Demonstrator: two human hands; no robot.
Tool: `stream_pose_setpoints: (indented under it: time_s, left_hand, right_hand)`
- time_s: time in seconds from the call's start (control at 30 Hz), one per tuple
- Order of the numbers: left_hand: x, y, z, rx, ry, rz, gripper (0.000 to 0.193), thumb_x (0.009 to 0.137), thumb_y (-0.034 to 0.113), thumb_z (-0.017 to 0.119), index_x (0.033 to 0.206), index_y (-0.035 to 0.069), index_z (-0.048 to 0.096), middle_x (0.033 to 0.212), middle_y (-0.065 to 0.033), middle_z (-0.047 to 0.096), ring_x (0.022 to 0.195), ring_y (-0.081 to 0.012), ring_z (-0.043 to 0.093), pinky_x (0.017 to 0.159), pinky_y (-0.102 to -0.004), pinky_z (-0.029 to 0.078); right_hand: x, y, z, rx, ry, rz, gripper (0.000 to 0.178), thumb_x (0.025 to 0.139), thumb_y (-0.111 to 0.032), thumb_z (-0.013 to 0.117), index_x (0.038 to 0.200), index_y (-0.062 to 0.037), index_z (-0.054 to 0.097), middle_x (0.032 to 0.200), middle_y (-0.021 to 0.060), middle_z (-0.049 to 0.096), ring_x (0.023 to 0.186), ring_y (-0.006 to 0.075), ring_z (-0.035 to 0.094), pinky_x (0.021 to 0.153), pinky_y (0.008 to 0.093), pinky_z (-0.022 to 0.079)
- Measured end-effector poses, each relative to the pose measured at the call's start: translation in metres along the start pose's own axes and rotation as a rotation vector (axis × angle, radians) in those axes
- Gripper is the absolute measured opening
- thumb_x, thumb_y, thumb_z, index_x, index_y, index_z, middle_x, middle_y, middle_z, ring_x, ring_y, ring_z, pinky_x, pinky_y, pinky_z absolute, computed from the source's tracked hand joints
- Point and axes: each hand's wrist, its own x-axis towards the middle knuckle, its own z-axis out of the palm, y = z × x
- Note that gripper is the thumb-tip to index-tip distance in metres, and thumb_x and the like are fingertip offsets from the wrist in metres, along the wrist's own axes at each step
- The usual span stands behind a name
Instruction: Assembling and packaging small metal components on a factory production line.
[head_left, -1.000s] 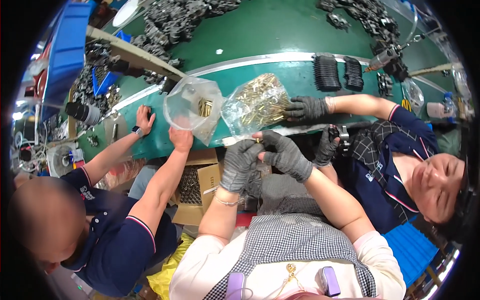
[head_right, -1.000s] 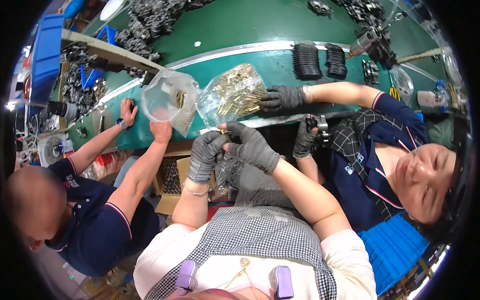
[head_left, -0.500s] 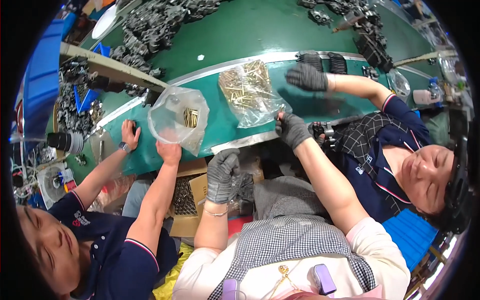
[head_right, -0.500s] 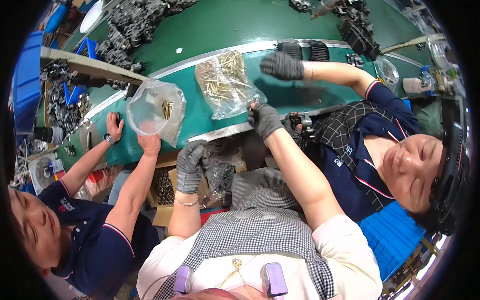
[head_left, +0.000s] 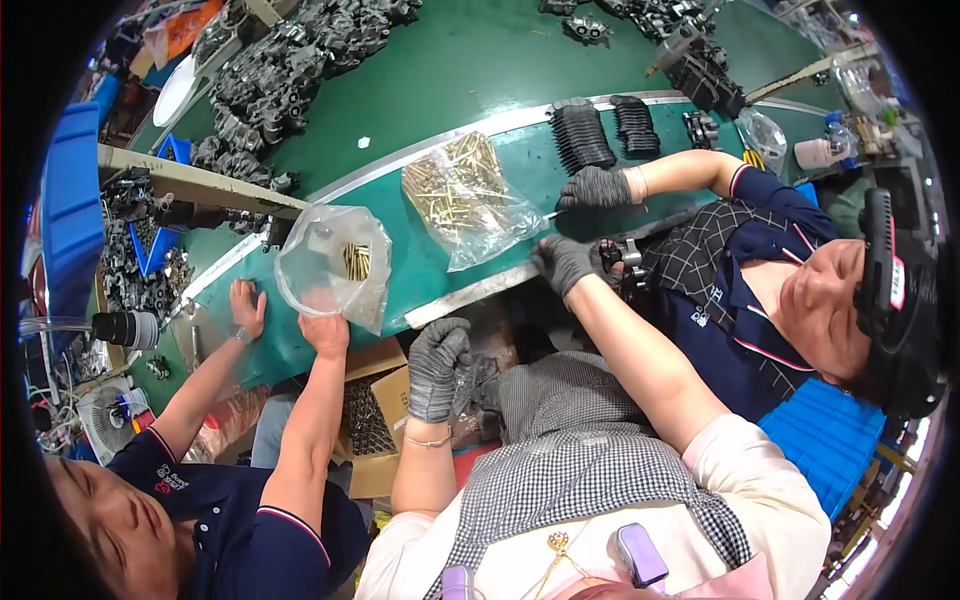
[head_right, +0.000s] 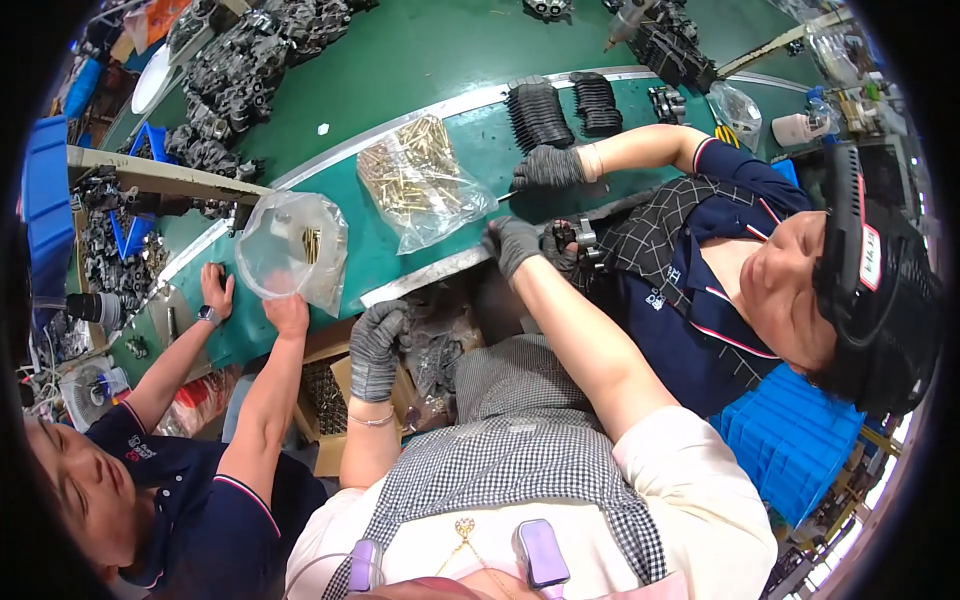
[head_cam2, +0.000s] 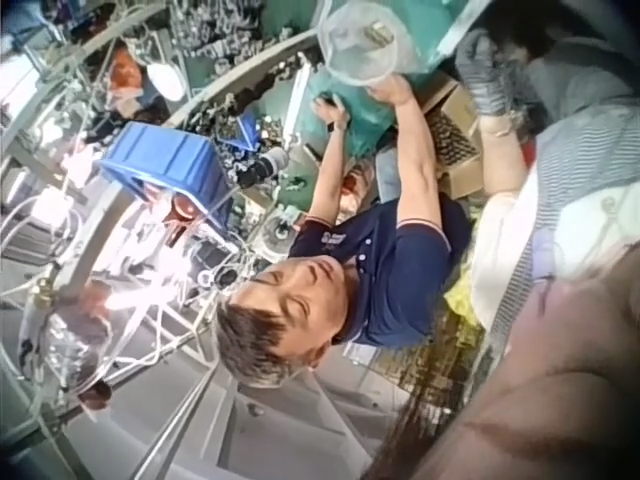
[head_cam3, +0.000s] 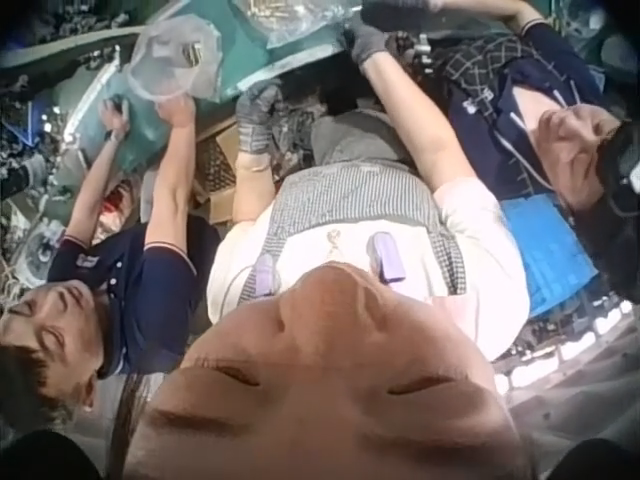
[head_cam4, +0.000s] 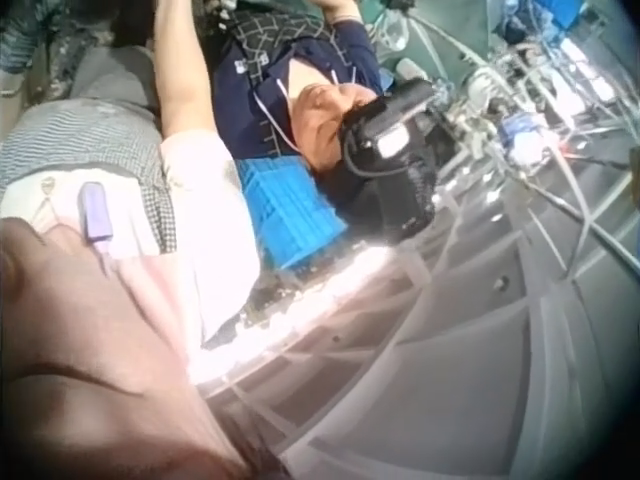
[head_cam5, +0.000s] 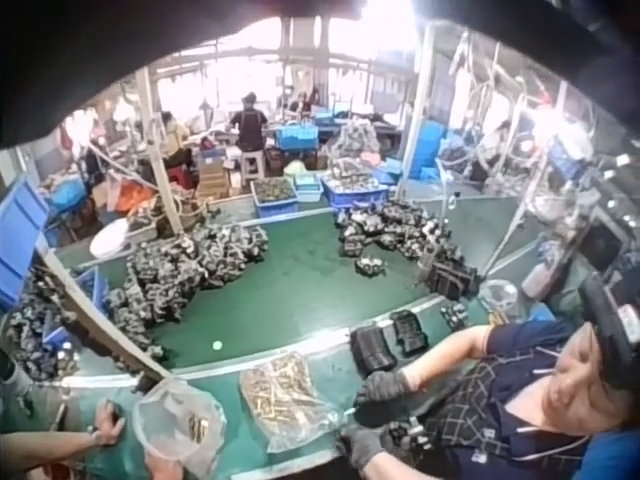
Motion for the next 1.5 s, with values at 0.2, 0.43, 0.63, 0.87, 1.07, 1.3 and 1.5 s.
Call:
stream_pose_setpoints:
  time_s: [0.2, 0.43, 0.63, 0.87, 1.07, 1.3, 1.5]
  left_hand:
    - [-0.003, -0.010, 0.004, 0.050, -0.016, -0.009, 0.018, 0.081, 0.012, 0.063, 0.095, 0.002, 0.062, 0.072, -0.0006, 0.058, 0.055, -0.0070, 0.051, 0.050, -0.0185, 0.042]
    - [0.003, -0.003, 0.030, 0.242, -0.113, 0.024, 0.018, 0.081, 0.011, 0.063, 0.095, 0.001, 0.063, 0.076, -0.0004, 0.059, 0.065, -0.0073, 0.053, 0.060, -0.0199, 0.043]
    - [-0.001, -0.006, 0.034, 0.267, -0.121, 0.046, 0.018, 0.080, 0.011, 0.062, 0.095, 0.000, 0.063, 0.077, -0.0006, 0.060, 0.070, -0.0080, 0.053, 0.064, -0.0207, 0.043]
    - [-0.003, -0.018, 0.028, 0.296, -0.127, 0.076, 0.018, 0.080, 0.010, 0.062, 0.094, 0.000, 0.063, 0.078, -0.0011, 0.061, 0.070, -0.0083, 0.053, 0.064, -0.0209, 0.043]
    - [0.008, -0.030, 0.022, 0.273, -0.128, 0.039, 0.019, 0.081, 0.010, 0.060, 0.097, -0.001, 0.062, 0.083, -0.0036, 0.062, 0.073, -0.0094, 0.055, 0.066, -0.0211, 0.045]
    - [0.129, -0.057, -0.010, 0.936, 0.495, 0.415, 0.042, 0.079, 0.011, 0.058, 0.119, 0.001, 0.048, 0.120, -0.0135, 0.050, 0.106, -0.0218, 0.050, 0.088, -0.0328, 0.041]
    - [0.232, -0.076, -0.059, 1.905, 0.691, 0.440, 0.069, 0.076, 0.026, 0.055, 0.136, 0.004, 0.029, 0.143, -0.0140, 0.025, 0.133, -0.0316, 0.020, 0.110, -0.0422, 0.015]
  right_hand:
    - [-0.130, 0.022, 0.038, -0.561, -0.264, 0.334, 0.022, 0.075, -0.005, 0.061, 0.096, -0.0036, 0.057, 0.080, 0.0078, 0.060, 0.069, 0.0172, 0.058, 0.063, 0.0271, 0.048]
    - [-0.151, 0.051, 0.032, -1.867, -0.636, -0.124, 0.025, 0.071, -0.017, 0.063, 0.094, -0.0064, 0.064, 0.088, 0.0143, 0.065, 0.082, 0.0279, 0.062, 0.074, 0.0366, 0.049]
    - [-0.166, 0.055, 0.034, -2.029, -0.759, -0.122, 0.028, 0.072, -0.022, 0.063, 0.096, -0.0095, 0.064, 0.092, 0.0148, 0.064, 0.089, 0.0313, 0.061, 0.077, 0.0388, 0.047]
    - [-0.166, 0.058, 0.036, -2.043, -0.787, -0.151, 0.027, 0.073, -0.024, 0.062, 0.096, -0.0108, 0.064, 0.092, 0.0146, 0.064, 0.088, 0.0316, 0.061, 0.076, 0.0397, 0.047]
    - [-0.155, 0.053, 0.044, -2.093, -0.785, -0.167, 0.028, 0.072, -0.026, 0.063, 0.095, -0.0108, 0.064, 0.090, 0.0145, 0.065, 0.086, 0.0310, 0.062, 0.074, 0.0392, 0.048]
    - [-0.083, -0.038, 0.128, -1.821, -0.326, -0.588, 0.023, 0.073, -0.022, 0.061, 0.091, -0.0081, 0.063, 0.090, 0.0182, 0.063, 0.086, 0.0325, 0.061, 0.075, 0.0397, 0.049]
    - [0.099, -0.182, 0.243, -1.916, 0.275, -1.129, 0.024, 0.079, -0.023, 0.056, 0.098, -0.0111, 0.064, 0.108, 0.0139, 0.059, 0.097, 0.0283, 0.058, 0.082, 0.0376, 0.048]
